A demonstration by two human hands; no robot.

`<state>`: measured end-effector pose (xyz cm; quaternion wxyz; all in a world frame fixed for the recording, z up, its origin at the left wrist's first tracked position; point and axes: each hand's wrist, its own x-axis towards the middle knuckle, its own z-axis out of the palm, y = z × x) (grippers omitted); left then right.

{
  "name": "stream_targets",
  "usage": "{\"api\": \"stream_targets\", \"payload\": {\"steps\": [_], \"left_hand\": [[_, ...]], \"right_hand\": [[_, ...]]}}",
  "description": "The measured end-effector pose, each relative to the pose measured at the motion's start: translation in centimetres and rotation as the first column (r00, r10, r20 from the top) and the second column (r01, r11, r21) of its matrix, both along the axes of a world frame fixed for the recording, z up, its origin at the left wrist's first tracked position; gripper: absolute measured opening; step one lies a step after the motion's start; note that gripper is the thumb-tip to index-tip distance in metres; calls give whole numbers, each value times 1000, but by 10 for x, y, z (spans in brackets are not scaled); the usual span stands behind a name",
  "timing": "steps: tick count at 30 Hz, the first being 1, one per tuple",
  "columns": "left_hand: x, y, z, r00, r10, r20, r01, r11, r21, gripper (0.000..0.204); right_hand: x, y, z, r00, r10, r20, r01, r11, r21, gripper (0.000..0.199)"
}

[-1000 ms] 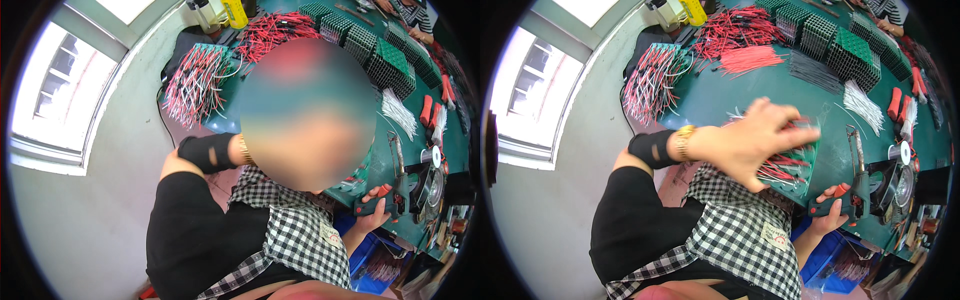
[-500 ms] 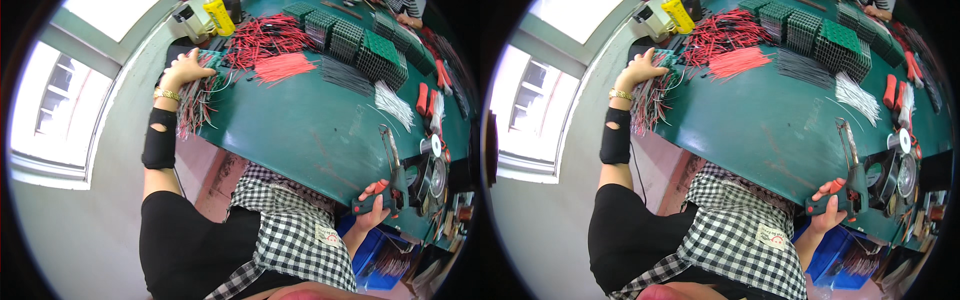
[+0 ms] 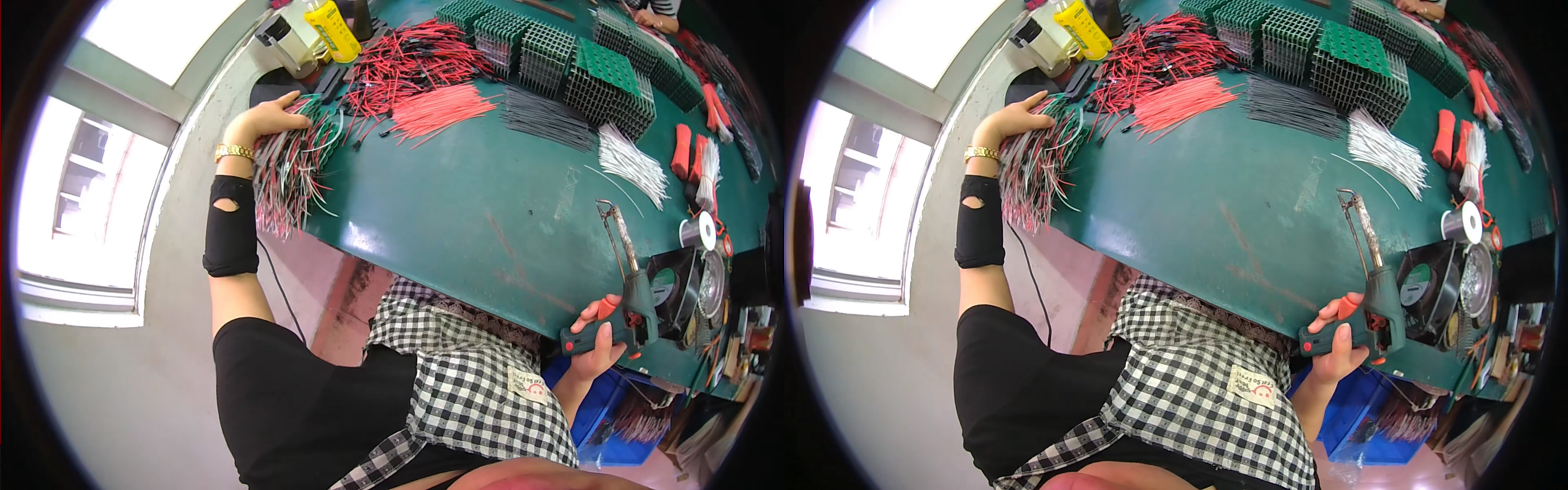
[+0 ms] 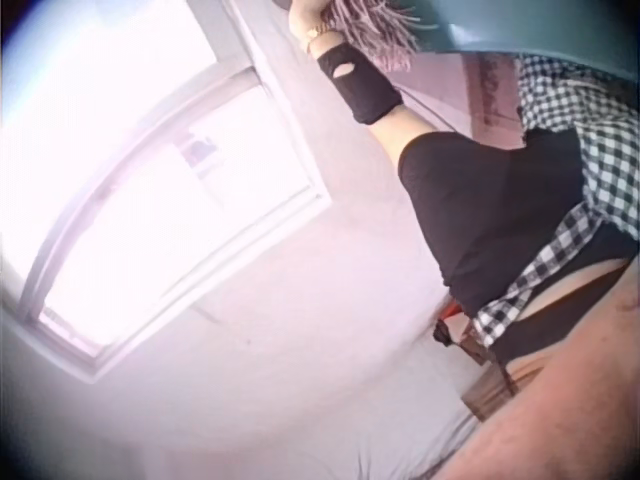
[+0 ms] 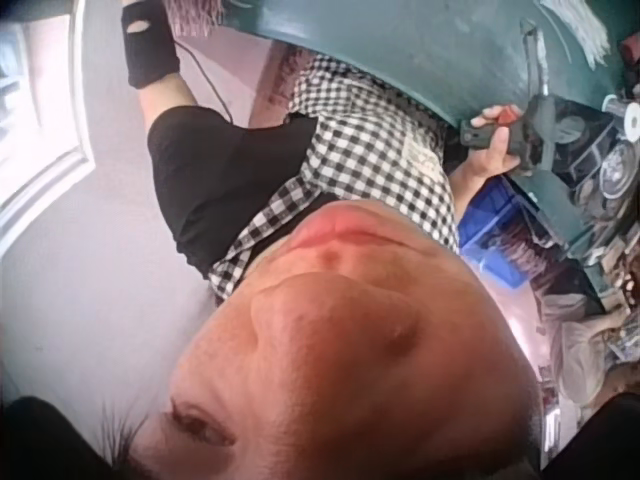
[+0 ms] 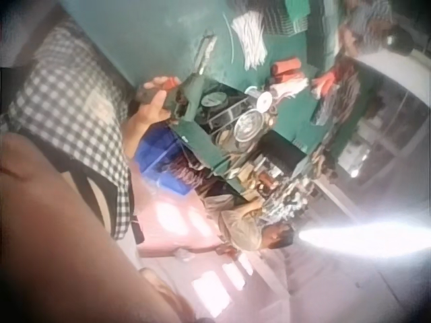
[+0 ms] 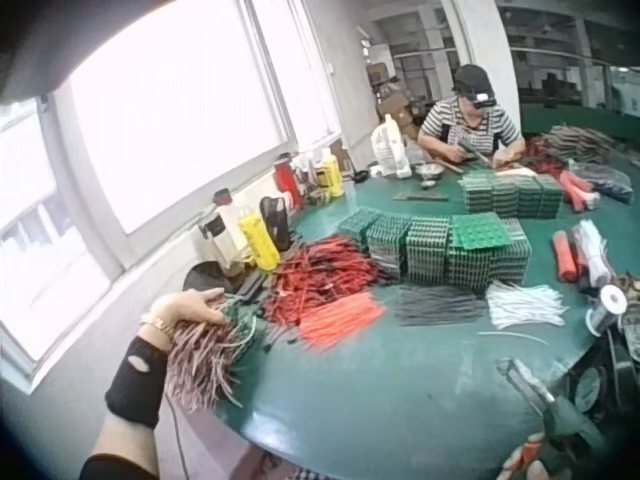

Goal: The person solders multiple color-coded wires onto small green printed circuit boards on an assembly line. This is done using a soldering iron and solder wire, with a fume extractor fan in use.

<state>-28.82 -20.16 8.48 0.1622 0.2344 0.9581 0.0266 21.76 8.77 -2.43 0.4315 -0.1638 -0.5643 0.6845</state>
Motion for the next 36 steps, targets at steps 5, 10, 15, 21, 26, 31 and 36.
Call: {"api": "stream_targets", "payload": {"steps": [5, 10, 15, 21, 26, 31, 36], "left_hand": [[-9, -15, -19, 997, 50, -56, -36, 971, 237, 95], [20, -8, -1, 942, 2, -335, 32, 995, 97, 72], [103, 15, -6, 644, 61, -763, -155, 987, -51, 68], [163, 15, -46, 590, -224, -776, 5, 962, -274, 77], [149, -1, -46, 659, -213, -721, -30, 951, -308, 79], [138, -7, -50, 666, -136, -734, -28, 978, -206, 76], [135, -12, -62, 631, -148, -761, -37, 975, -220, 73]], "right_hand": [[1, -3, 5, 1000, 2, 2, -2, 1000, -19, 40], [3, -3, 6, 1000, 15, 5, -15, 999, -43, 43], [2, -3, 7, 999, -7, 35, 8, 1000, -31, 42], [2, -2, 12, 1000, 6, 27, -6, 1000, -17, 42], [3, 0, 12, 1000, 12, 21, -11, 999, -38, 43], [6, 1, 10, 999, -8, 36, 11, 998, -69, 43], [5, 1, 10, 1000, 17, 21, -16, 998, -61, 43]]}}
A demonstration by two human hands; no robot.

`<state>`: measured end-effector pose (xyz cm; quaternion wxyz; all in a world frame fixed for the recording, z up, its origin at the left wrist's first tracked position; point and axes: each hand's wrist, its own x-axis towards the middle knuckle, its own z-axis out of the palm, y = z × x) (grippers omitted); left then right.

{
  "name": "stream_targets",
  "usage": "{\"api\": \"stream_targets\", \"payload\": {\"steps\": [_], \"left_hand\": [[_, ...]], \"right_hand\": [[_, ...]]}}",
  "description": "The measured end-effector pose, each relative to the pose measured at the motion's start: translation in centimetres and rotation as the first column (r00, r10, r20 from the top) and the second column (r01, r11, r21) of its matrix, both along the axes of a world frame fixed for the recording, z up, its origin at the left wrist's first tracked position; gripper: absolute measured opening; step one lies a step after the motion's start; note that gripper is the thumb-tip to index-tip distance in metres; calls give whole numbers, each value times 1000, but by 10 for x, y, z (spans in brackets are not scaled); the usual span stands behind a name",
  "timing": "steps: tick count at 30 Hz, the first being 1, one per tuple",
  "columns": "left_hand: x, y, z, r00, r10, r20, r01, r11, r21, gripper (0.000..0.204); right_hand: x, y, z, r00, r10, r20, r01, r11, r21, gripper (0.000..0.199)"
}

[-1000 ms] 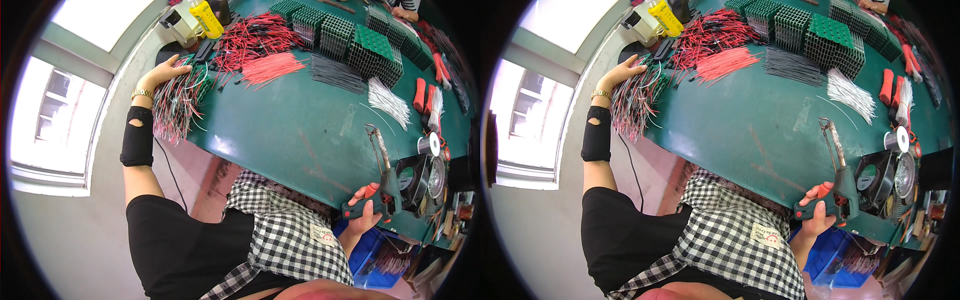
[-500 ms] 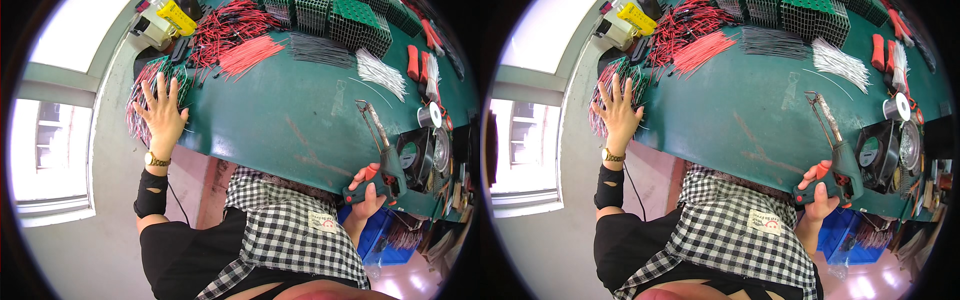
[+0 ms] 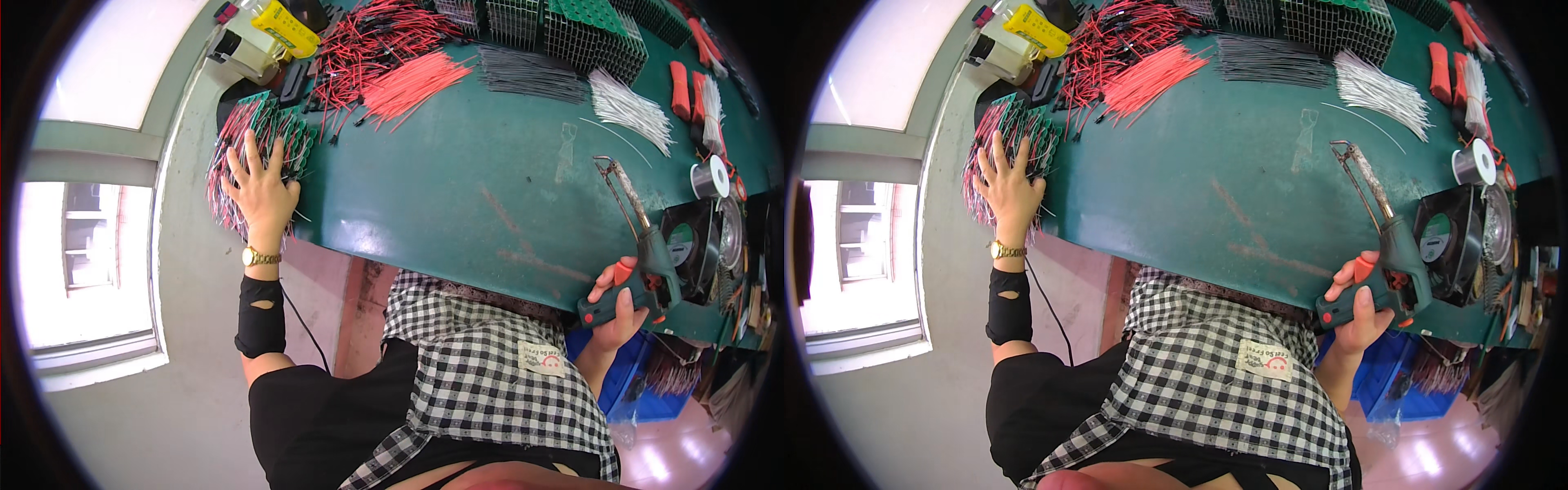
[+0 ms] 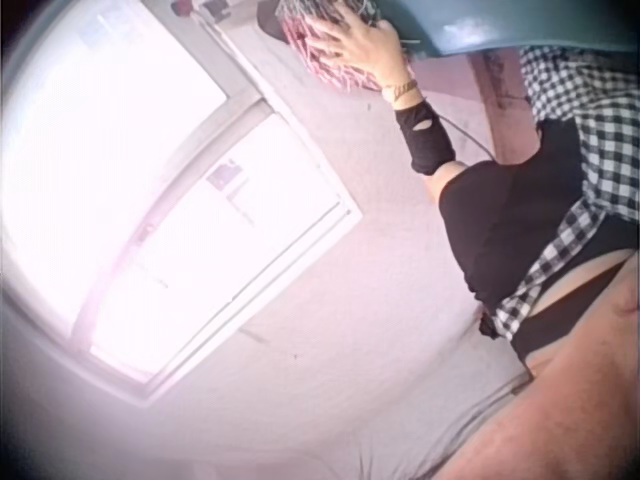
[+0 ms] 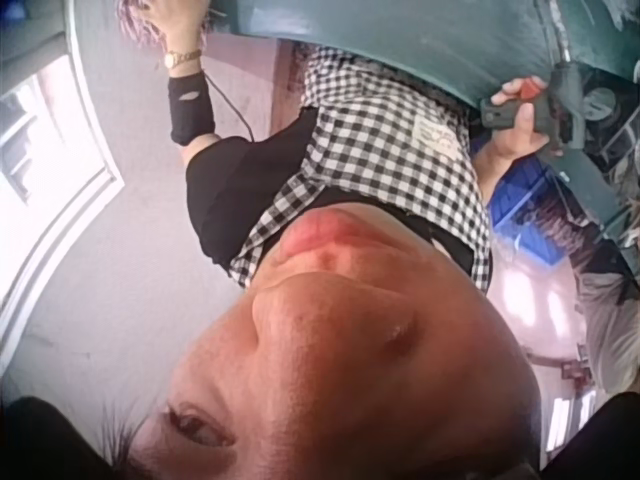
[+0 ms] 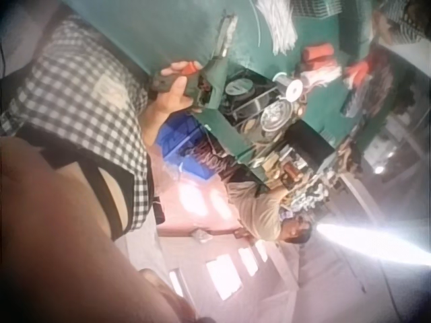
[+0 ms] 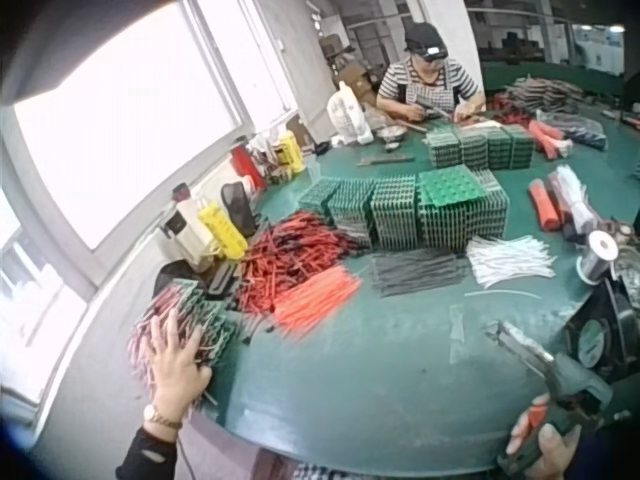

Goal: The person solders multiple color-coded wires onto small green printed circuit boards on an assembly line. This is done using a soldering iron and solder wire, with a fume extractor fan in use.

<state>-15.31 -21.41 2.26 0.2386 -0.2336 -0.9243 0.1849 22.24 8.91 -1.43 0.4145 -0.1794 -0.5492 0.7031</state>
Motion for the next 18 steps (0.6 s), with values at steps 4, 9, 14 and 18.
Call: {"api": "stream_targets", "payload": {"steps": [4, 9, 14, 18], "left_hand": [[17, 8, 24, 992, 12, 125, -4, 998, -60, 68], [41, 72, 91, 952, -183, 244, 201, 978, -54, 74], [41, 204, 109, 500, -866, 35, 826, 488, 282, 69], [8, 345, 108, 176, -962, 209, 803, 264, 535, 82]], "right_hand": [[3, -1, 0, 1000, -7, 3, 8, 999, -39, 43], [11, 0, -5, 999, 6, -36, -8, 997, -72, 36], [12, 1, -7, 998, 42, -37, -46, 993, -113, 34], [8, -1, -4, 998, 1, -56, -5, 997, -83, 32]]}}
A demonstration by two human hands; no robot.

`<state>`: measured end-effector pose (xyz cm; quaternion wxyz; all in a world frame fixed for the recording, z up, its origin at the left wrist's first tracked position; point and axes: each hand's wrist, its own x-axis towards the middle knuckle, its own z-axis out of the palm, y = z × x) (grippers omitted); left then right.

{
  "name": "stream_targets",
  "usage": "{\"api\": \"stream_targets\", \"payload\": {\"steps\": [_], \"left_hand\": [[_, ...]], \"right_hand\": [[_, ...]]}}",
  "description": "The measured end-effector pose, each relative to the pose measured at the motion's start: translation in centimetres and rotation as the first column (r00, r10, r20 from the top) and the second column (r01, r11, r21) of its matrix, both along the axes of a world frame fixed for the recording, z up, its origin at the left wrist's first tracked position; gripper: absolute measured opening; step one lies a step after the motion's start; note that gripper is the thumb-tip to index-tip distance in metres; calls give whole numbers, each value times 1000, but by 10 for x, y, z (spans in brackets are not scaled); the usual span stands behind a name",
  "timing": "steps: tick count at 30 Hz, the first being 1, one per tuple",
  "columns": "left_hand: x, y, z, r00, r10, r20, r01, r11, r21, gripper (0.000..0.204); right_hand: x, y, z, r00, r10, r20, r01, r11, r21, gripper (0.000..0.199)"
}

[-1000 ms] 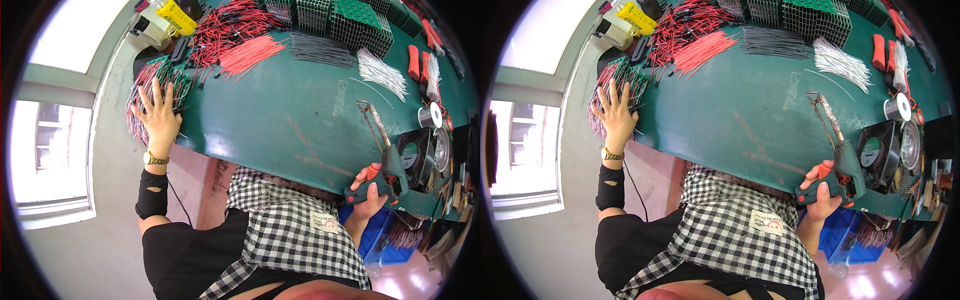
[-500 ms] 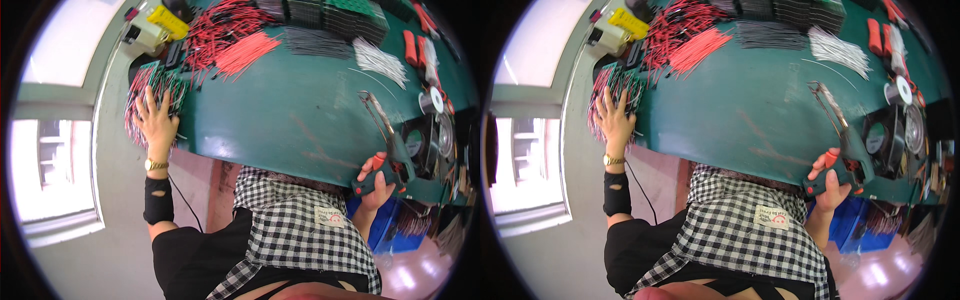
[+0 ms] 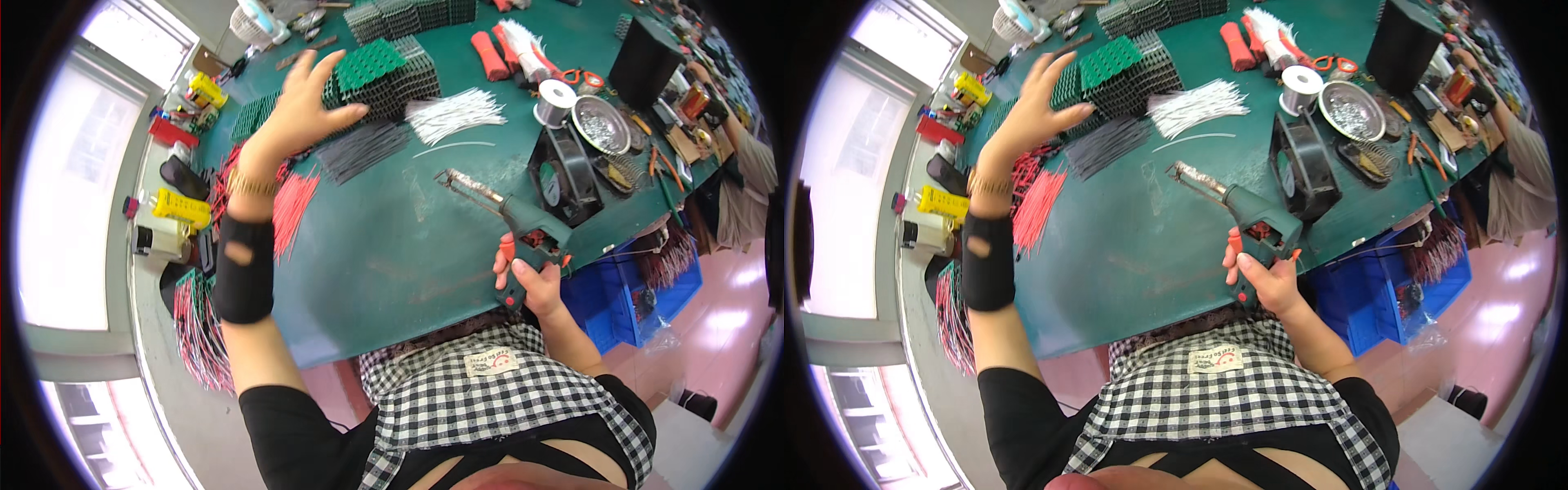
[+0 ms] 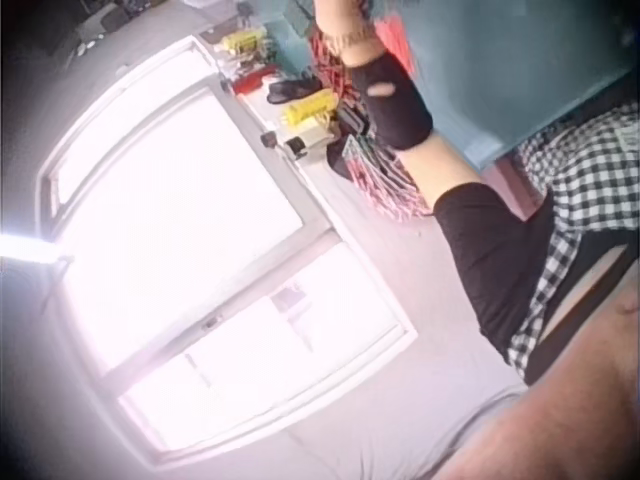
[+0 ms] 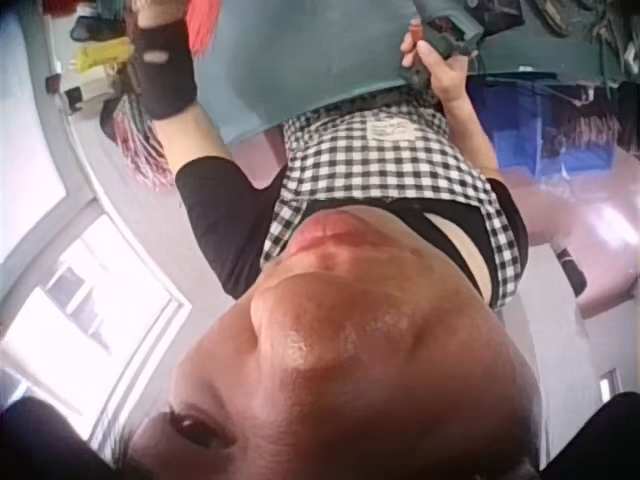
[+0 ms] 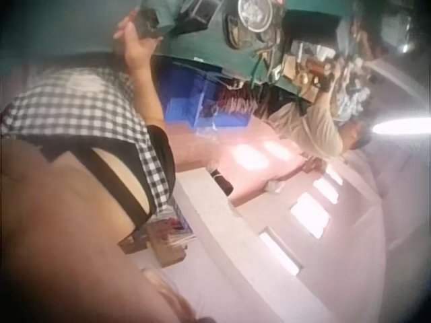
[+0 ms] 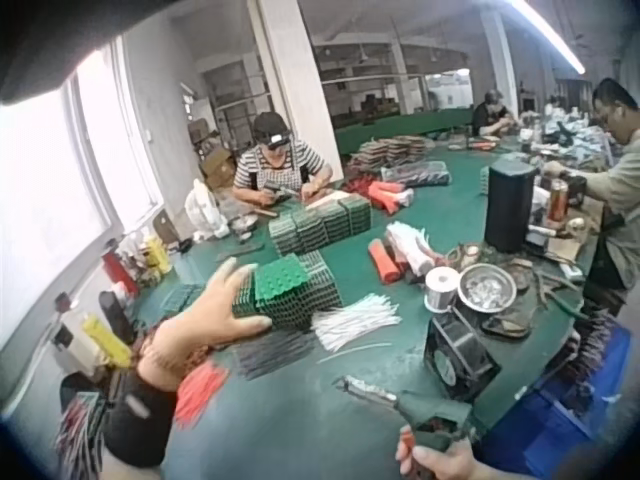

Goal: The person solders multiple color-coded wires onto small green printed circuit boards on an assembly line. This is done using a soldering iron and solder wire, with a fume extractor fan in use.

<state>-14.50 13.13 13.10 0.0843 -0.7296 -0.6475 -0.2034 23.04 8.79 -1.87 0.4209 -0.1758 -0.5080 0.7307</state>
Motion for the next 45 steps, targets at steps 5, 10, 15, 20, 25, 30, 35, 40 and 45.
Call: {"api": "stream_targets", "payload": {"steps": [5, 10, 15, 20, 25, 30, 35, 40, 45], "left_hand": [[-27, 106, -26, 911, -112, 397, 170, 979, -114, 109], [-47, 129, -30, 992, 28, 126, 20, 931, -365, 111], [-49, 125, -36, 996, 17, 87, 4, 972, -235, 99], [-25, 92, -23, 986, -66, 155, 42, 988, 150, 95], [23, -7, -34, 959, -252, 130, 256, 966, -20, 97], [78, -69, -73, 890, -253, 379, 409, 812, -418, 96], [112, -68, -103, 980, -128, 154, 167, 945, -281, 92], [115, -86, -98, 988, -72, 139, 93, 984, -150, 95], [155, -150, -70, 986, -137, 94, 165, 870, -465, 97]], "right_hand": [[-6, -5, 1, 999, -34, 23, 34, 999, -4, 32], [-3, -1, 4, 999, 32, 33, -32, 999, 23, 34], [-4, -3, 6, 1000, -6, -3, 6, 999, -44, 29], [-4, -7, 4, 999, -29, -28, 29, 1000, 5, 31], [0, -10, -1, 997, -34, -64, 38, 997, 60, 35], [3, -12, -6, 997, -55, -62, 61, 994, 87, 38], [7, -12, -7, 993, -100, -59, 105, 990, 92, 40], [6, -14, -11, 981, -175, -78, 184, 976, 118, 42], [6, -13, -10, 972, -199, -124, 216, 967, 138, 42]]}}
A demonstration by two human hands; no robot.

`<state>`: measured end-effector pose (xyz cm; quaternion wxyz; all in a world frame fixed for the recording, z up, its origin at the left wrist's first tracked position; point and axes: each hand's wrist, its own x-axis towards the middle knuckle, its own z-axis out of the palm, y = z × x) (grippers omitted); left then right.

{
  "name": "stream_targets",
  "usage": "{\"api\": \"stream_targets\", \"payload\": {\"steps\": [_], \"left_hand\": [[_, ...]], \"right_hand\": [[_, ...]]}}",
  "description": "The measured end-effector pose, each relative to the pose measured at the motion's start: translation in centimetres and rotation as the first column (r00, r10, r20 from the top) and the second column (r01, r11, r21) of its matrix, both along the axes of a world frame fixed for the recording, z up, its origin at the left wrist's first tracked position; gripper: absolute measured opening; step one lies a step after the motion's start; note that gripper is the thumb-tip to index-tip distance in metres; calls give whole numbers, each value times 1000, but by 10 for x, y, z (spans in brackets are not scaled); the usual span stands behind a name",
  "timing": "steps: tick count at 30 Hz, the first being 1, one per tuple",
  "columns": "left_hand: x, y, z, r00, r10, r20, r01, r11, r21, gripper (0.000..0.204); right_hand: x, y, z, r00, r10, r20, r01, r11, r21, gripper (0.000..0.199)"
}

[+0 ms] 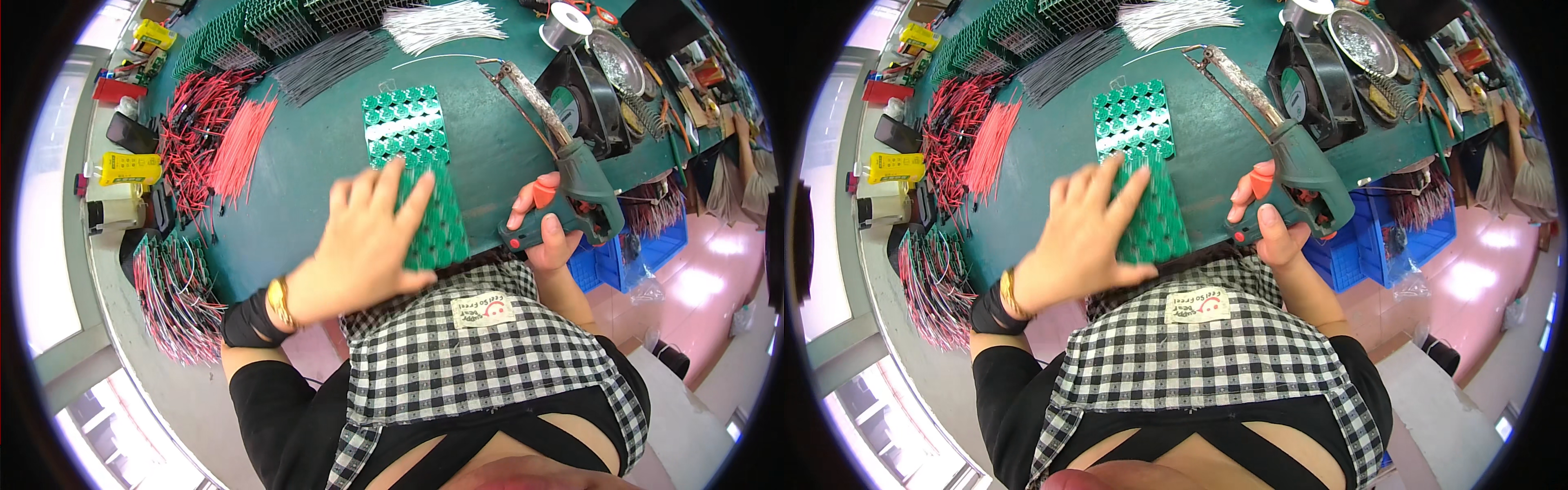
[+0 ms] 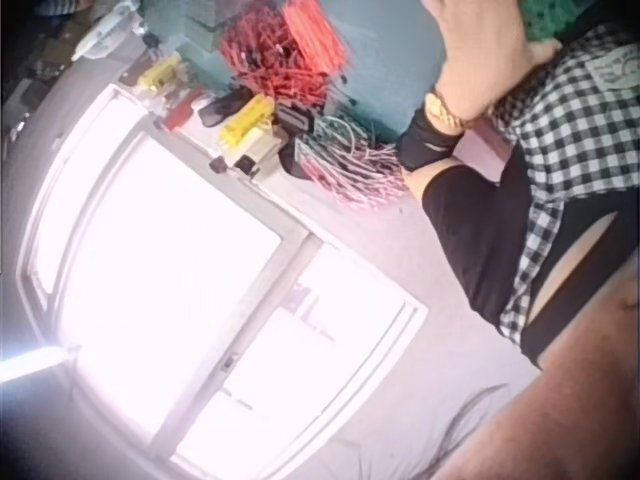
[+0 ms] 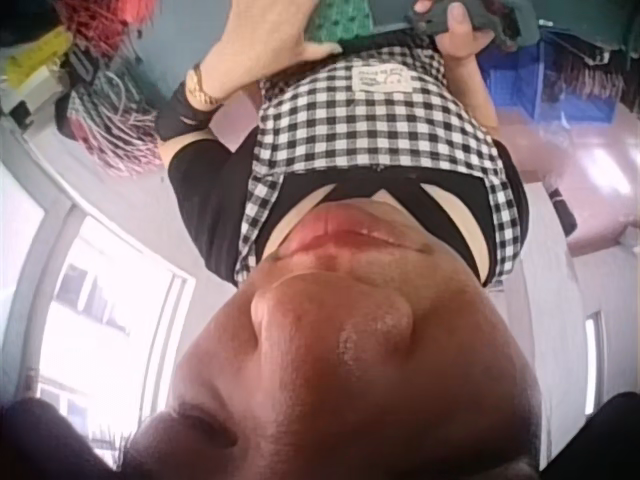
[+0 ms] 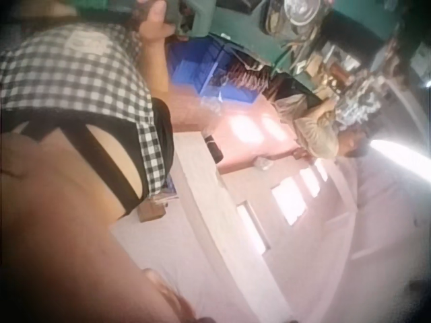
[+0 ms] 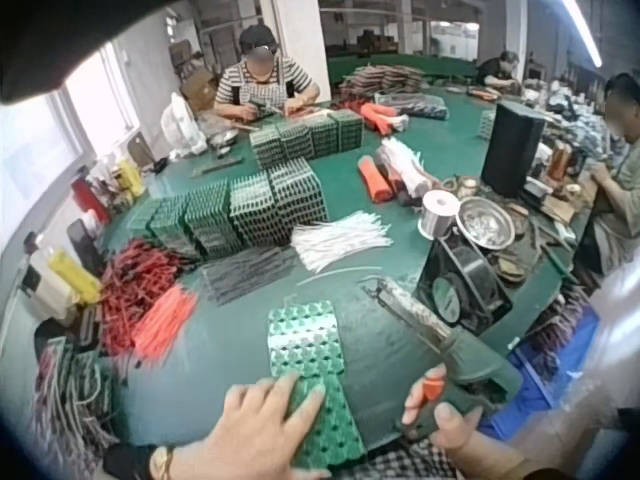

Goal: The person solders multiple color-coded wires onto small green printed circuit boards on an assembly line. This is done using a soldering iron and solder wire, with a fume extractor fan in use.

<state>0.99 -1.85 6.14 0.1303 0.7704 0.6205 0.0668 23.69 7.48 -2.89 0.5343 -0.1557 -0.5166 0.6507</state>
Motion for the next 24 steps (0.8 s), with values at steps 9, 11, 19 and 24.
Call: {"api": "stream_targets", "payload": {"steps": [9, 11, 19, 24], "left_hand": [[8, -9, -40, 997, -14, -72, 20, 996, 84, 92], [3, 0, -40, 999, -11, -49, 20, 981, 192, 89], [7, 41, -33, 866, -462, 193, 408, 874, 263, 89], [17, 29, -47, 785, -616, 70, 580, 769, 270, 79]], "right_hand": [[-4, 2, 2, 999, 9, 48, -7, 1000, -29, 41], [-5, 2, 1, 999, 16, 42, -15, 1000, -7, 40], [-4, 0, 1, 1000, -6, 18, 6, 1000, 6, 39], [-3, -1, -1, 1000, -20, 3, 20, 1000, 4, 39]]}}
